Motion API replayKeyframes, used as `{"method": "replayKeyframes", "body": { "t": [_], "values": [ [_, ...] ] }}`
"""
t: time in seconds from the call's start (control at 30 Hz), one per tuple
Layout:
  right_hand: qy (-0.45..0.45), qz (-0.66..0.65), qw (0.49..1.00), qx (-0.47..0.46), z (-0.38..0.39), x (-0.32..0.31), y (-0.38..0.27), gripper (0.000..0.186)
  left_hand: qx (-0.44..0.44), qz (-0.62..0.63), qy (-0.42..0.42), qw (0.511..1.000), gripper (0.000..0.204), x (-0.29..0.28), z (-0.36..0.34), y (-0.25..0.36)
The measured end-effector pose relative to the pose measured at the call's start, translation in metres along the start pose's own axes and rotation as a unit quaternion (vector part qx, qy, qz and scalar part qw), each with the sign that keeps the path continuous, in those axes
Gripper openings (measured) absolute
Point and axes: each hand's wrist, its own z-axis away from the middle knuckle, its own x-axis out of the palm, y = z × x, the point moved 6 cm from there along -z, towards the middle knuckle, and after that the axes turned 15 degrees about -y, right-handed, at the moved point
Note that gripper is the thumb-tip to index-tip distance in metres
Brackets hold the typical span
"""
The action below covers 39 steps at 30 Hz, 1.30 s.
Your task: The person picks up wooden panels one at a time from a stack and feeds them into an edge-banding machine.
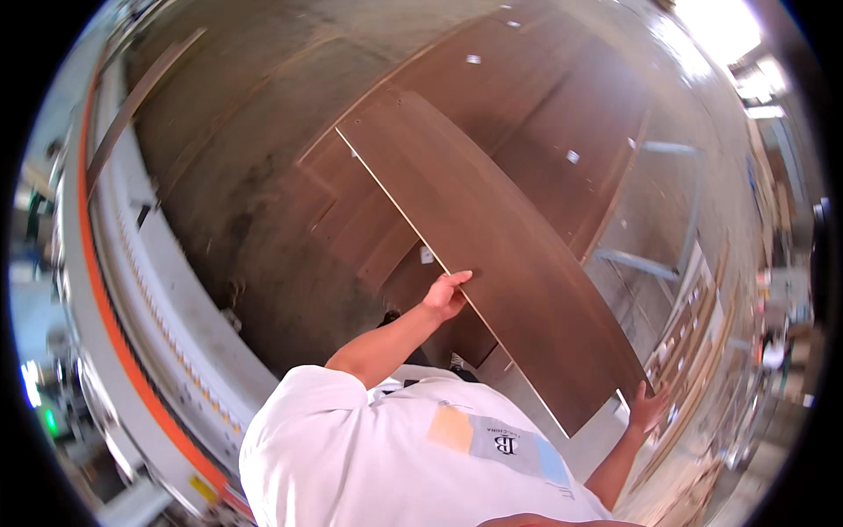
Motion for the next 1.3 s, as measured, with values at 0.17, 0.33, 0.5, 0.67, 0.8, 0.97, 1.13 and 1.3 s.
{"method": "replayKeyframes", "body": {
  "t": [0.17, 0.33, 0.5, 0.67, 0.8, 0.97, 1.13, 1.3],
  "values": [
    [-0.087, -0.155, 0.984, -0.03, -0.021, 0.098, -0.031, 0.069, 0.106, 0.015, 0.011, 0.994, 0.036, 0.003, 0.08, -0.053],
    [-0.322, -0.223, 0.917, -0.069, -0.039, 0.177, -0.088, 0.078, 0.226, 0.042, 0.075, 0.97, 0.045, -0.007, 0.165, -0.109],
    [-0.421, -0.56, 0.714, -0.003, -0.067, 0.226, -0.14, 0.084, 0.308, 0.066, 0.079, 0.946, 0.052, -0.004, 0.234, -0.152],
    [-0.399, -0.531, 0.743, -0.08, -0.063, 0.181, -0.223, 0.084, 0.407, 0.089, 0.084, 0.905, 0.05, -0.003, 0.292, -0.195],
    [-0.371, -0.448, 0.802, -0.14, -0.066, 0.163, -0.273, 0.081, 0.463, 0.144, 0.09, 0.87, 0.049, -0.019, 0.319, -0.234],
    [-0.414, -0.402, 0.776, -0.255, -0.014, 0.133, -0.347, 0.079, 0.53, 0.18, 0.146, 0.816, 0.046, -0.038, 0.366, -0.277],
    [-0.529, -0.444, 0.668, -0.275, 0.038, 0.133, -0.379, 0.076, 0.535, 0.112, 0.24, 0.802, 0.041, -0.036, 0.418, -0.296],
    [-0.601, -0.412, 0.611, -0.309, 0.098, 0.122, -0.375, 0.07, 0.569, 0.054, 0.378, 0.728, 0.053, -0.048, 0.472, -0.321]
  ]
}}
